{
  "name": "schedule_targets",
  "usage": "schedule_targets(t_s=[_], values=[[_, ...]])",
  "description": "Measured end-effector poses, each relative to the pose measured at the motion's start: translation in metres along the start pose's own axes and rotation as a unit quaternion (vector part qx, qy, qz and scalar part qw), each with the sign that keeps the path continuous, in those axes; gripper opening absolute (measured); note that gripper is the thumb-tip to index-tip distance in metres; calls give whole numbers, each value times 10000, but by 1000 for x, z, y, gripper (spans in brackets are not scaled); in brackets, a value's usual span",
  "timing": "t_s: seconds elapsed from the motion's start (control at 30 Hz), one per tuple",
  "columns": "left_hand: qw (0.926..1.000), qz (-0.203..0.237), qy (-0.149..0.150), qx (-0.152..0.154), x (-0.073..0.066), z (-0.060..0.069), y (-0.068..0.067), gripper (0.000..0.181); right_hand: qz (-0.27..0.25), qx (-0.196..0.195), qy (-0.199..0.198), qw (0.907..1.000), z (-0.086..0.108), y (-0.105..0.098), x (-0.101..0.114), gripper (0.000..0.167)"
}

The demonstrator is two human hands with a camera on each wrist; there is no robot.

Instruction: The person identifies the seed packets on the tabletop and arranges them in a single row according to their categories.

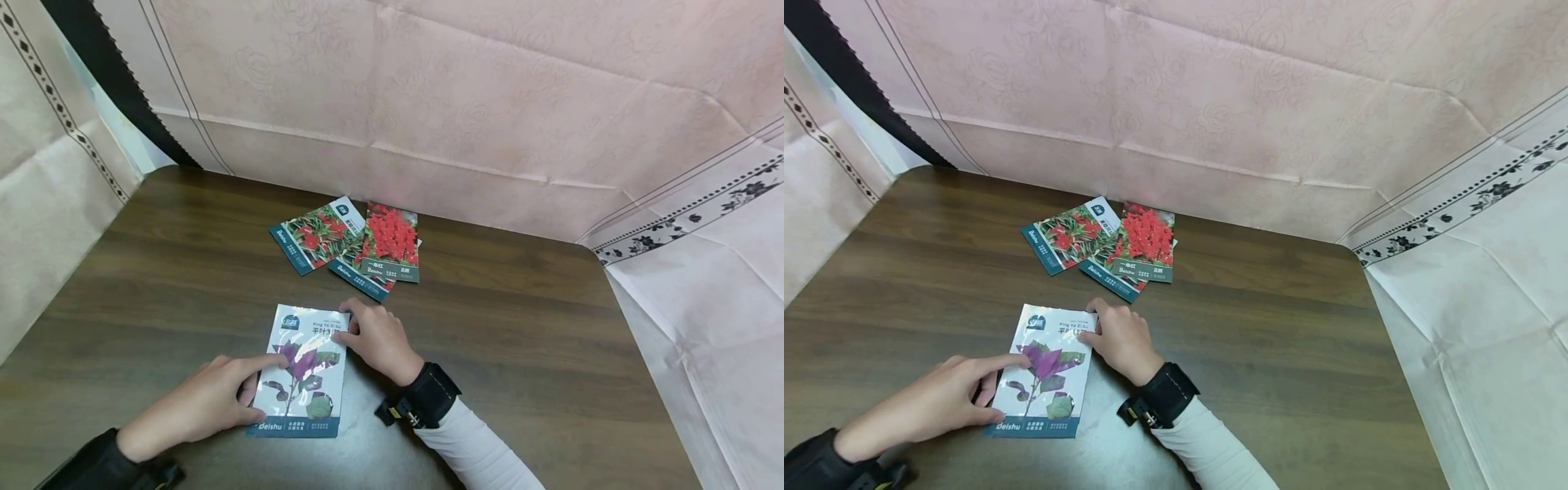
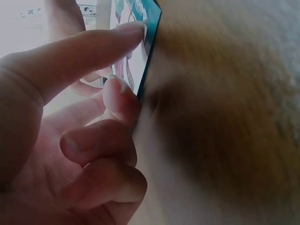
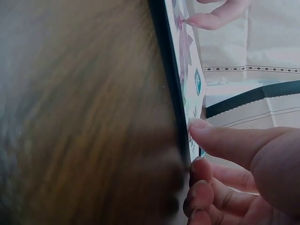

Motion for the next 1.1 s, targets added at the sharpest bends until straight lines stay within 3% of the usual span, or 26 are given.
schedule_targets(t_s=[0.53,0.7,0.9,1.1], values=[[9989,-392,-194,179,-6,1,5,67,-140,-107,11,9998,2,-4,0,44],[9983,-563,-107,120,-11,1,3,66,-487,-328,10,9983,4,-14,-5,43],[9974,-674,-227,-82,-18,0,1,59,-895,-487,111,9947,7,-25,-16,40],[9966,-734,204,-307,-36,-1,-4,52,-1075,-816,359,9902,8,-43,-31,41]])
Point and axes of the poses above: each hand's wrist, its own z-axis away from the middle knuckle, its own y-axis out of the palm, x = y × z, the point moved 10 cm from there along -z, towards the middle knuckle, and after that the axes turned 12 degrees about z, right-handed, at the moved point
